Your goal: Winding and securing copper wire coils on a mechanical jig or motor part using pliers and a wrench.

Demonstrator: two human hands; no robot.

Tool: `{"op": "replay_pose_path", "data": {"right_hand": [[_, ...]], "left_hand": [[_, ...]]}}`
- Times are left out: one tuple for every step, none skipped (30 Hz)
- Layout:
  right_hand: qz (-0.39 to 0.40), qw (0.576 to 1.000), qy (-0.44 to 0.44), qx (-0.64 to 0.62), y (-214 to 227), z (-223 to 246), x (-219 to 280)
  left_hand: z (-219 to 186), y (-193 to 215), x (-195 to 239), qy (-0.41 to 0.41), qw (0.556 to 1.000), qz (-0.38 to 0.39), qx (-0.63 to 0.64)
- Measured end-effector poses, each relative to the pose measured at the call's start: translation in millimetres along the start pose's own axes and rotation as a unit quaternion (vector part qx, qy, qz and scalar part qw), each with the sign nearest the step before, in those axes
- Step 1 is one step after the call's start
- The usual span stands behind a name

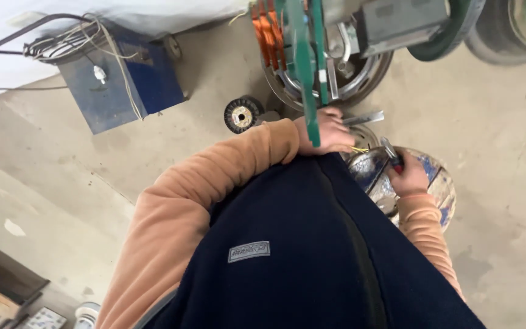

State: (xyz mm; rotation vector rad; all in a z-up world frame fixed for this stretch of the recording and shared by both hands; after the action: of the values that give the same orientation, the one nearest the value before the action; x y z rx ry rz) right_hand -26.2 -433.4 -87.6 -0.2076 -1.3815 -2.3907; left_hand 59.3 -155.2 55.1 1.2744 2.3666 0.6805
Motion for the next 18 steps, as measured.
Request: {"op": "replay_pose_path", "data": {"right_hand": [[-0.030, 0.999, 0.003, 0.031, 1, -6, 16], [-0.035, 0.999, -0.009, 0.028, -4, -11, 29], [-0.046, 0.998, -0.022, 0.032, -8, -15, 43], [-0.054, 0.997, -0.028, 0.036, -11, -18, 52], [-0.056, 0.997, -0.033, 0.034, -19, -19, 62], [-0.031, 0.997, -0.065, 0.030, -29, -28, 68], [-0.005, 0.995, -0.097, 0.025, -38, -36, 74], [-0.008, 0.995, -0.097, 0.025, -39, -37, 74], [-0.011, 0.996, -0.080, 0.043, -39, -35, 72], [-0.009, 0.996, -0.065, 0.059, -42, -31, 77], [-0.006, 0.996, -0.067, 0.057, -37, -22, 78], [-0.003, 0.991, -0.061, 0.116, -28, -13, 72], [-0.001, 0.983, -0.053, 0.173, -20, -3, 66], [0.001, 0.984, -0.052, 0.172, -9, 6, 53], [-0.029, 0.981, -0.013, 0.193, 8, 20, 38], [-0.057, 0.976, 0.012, 0.212, 22, 35, 39], [-0.053, 0.977, -0.002, 0.209, 40, 51, 30], [-0.058, 0.995, 0.062, 0.046, 55, 76, 14]], "left_hand": [[15, -15, -1, 0.035, 0.999, 0.003, -0.015], [13, -20, 2, 0.027, 0.999, 0.013, -0.013], [17, -30, 4, 0.056, 0.995, 0.063, 0.057], [21, -39, 8, 0.091, 0.982, 0.107, 0.123], [20, -42, 10, 0.089, 0.982, 0.112, 0.124], [26, -48, 12, 0.124, 0.969, 0.139, 0.161], [31, -54, 14, 0.158, 0.953, 0.166, 0.197], [34, -61, 15, 0.156, 0.954, 0.167, 0.195], [38, -70, 16, 0.166, 0.939, 0.182, 0.241], [39, -83, 20, 0.178, 0.919, 0.198, 0.292], [40, -91, 20, 0.179, 0.917, 0.201, 0.294], [42, -96, 20, 0.181, 0.911, 0.206, 0.308], [44, -102, 20, 0.182, 0.905, 0.211, 0.322], [38, -96, 20, 0.184, 0.904, 0.211, 0.323], [32, -90, 18, 0.175, 0.908, 0.205, 0.320], [20, -91, 18, 0.162, 0.909, 0.212, 0.321], [15, -96, 19, 0.160, 0.904, 0.224, 0.327], [15, -93, 15, 0.164, 0.881, 0.193, 0.399]]}}
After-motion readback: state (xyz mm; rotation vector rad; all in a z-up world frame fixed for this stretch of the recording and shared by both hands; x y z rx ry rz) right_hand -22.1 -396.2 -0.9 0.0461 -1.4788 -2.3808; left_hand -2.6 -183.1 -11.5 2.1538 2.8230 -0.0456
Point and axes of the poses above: each hand's wrist, its own x-axis away from the middle knuckle, its own y-axis out of the back of the hand, z = x × y, the point moved 9 cm from there along -x, towards the middle knuckle, and after that the axes turned 15 degrees about y, right-handed, at the moved point
